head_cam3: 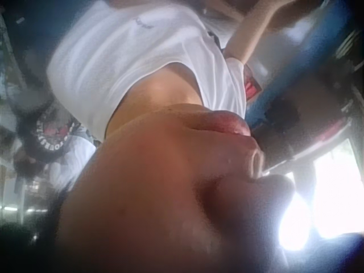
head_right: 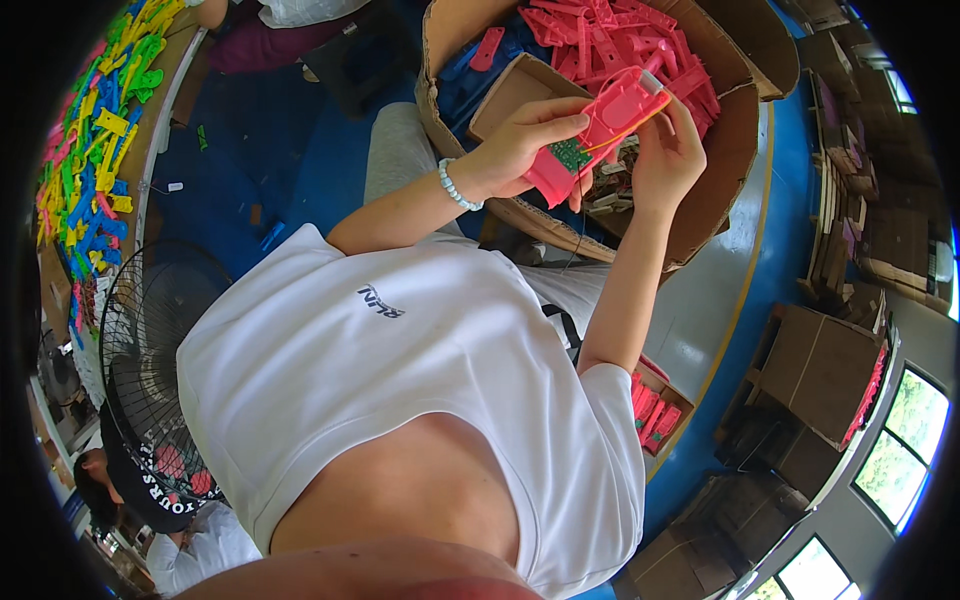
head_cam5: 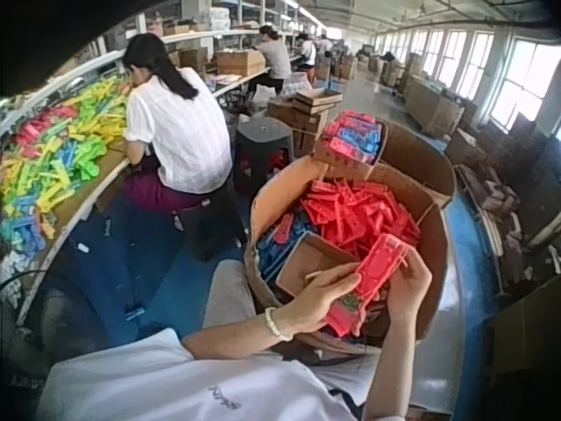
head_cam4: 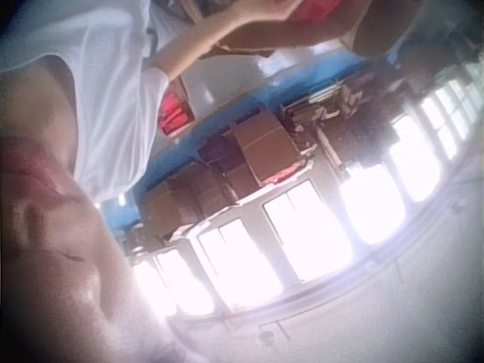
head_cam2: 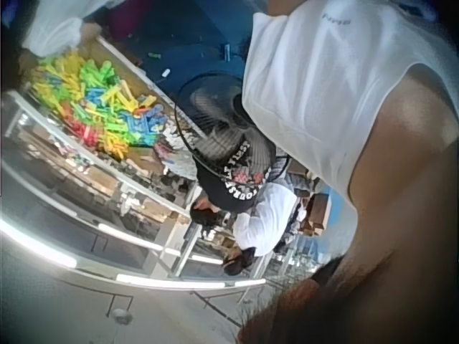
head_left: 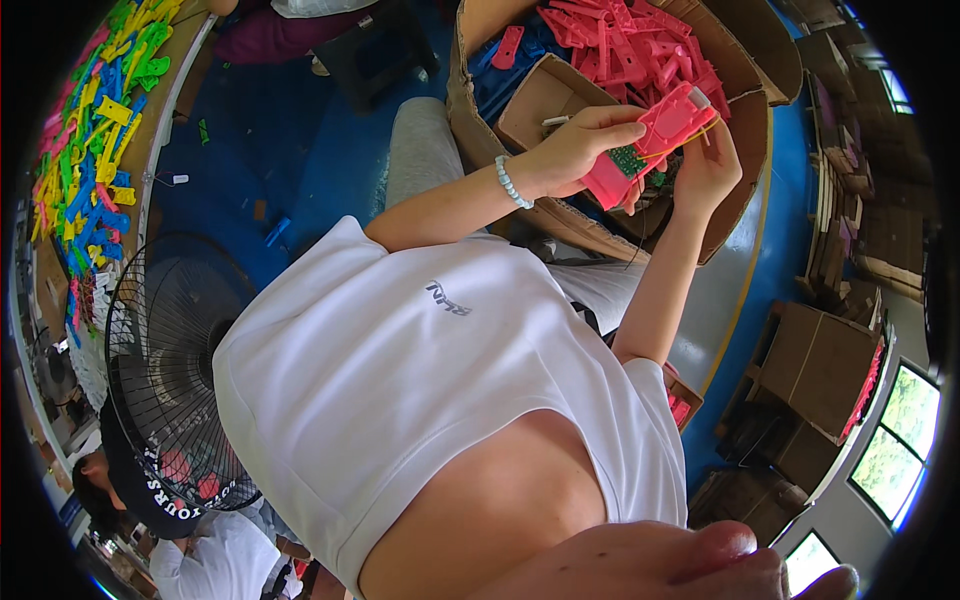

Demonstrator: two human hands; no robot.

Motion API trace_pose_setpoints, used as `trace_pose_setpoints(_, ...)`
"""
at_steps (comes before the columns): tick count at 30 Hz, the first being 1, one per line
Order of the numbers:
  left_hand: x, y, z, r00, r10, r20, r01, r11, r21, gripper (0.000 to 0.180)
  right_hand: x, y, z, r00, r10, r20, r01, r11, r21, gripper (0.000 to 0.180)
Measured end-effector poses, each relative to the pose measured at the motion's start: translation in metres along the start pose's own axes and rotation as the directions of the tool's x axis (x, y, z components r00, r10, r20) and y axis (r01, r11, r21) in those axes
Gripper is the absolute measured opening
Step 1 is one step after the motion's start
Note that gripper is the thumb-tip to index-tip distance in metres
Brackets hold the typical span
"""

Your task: The person repeatedly takes plastic toy casings and electronic circuit components from boxes, installs the circuits into the casings by hand, and places the assembled parts into a tray.

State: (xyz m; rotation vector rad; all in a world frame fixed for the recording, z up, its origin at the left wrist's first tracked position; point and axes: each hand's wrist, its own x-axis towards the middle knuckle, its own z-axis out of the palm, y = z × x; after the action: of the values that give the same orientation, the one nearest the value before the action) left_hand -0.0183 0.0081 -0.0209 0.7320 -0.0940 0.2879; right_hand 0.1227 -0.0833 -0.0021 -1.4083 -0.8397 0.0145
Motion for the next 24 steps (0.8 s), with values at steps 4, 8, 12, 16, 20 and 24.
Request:
trace_pose_setpoints(4,-0.006,0.005,0.025,0.999,0.001,0.049,-0.004,0.997,0.079,0.034,0.008,0.016,-0.008,0.938,-0.341,-0.065,0.298,0.887,-0.352,0.015)
trace_pose_setpoints(8,0.002,-0.012,0.01,0.973,0.228,-0.021,-0.187,0.846,0.5,0.032,-0.013,0.033,0.01,0.993,-0.05,-0.111,0.058,0.996,0.067,0.016)
trace_pose_setpoints(12,0.019,-0.027,-0.023,0.913,0.407,-0.015,-0.236,0.559,0.795,0.032,-0.036,0.022,-0.005,0.949,0.292,0.123,-0.314,0.815,0.487,0.031)
trace_pose_setpoints(16,0.025,-0.054,-0.031,0.925,0.367,0.103,-0.283,0.48,0.831,0.033,-0.055,0.004,-0.026,0.913,0.362,0.189,-0.396,0.67,0.628,0.029)
trace_pose_setpoints(20,0.018,-0.065,-0.004,0.952,0.215,0.218,-0.291,0.407,0.866,0.034,-0.086,0.021,-0.043,0.917,0.386,-0.099,-0.256,0.761,0.596,0.018)
trace_pose_setpoints(24,0.017,-0.09,0.007,0.931,0.056,0.361,-0.357,0.346,0.868,0.036,-0.117,0.018,-0.077,0.902,0.355,-0.245,-0.171,0.817,0.551,0.017)
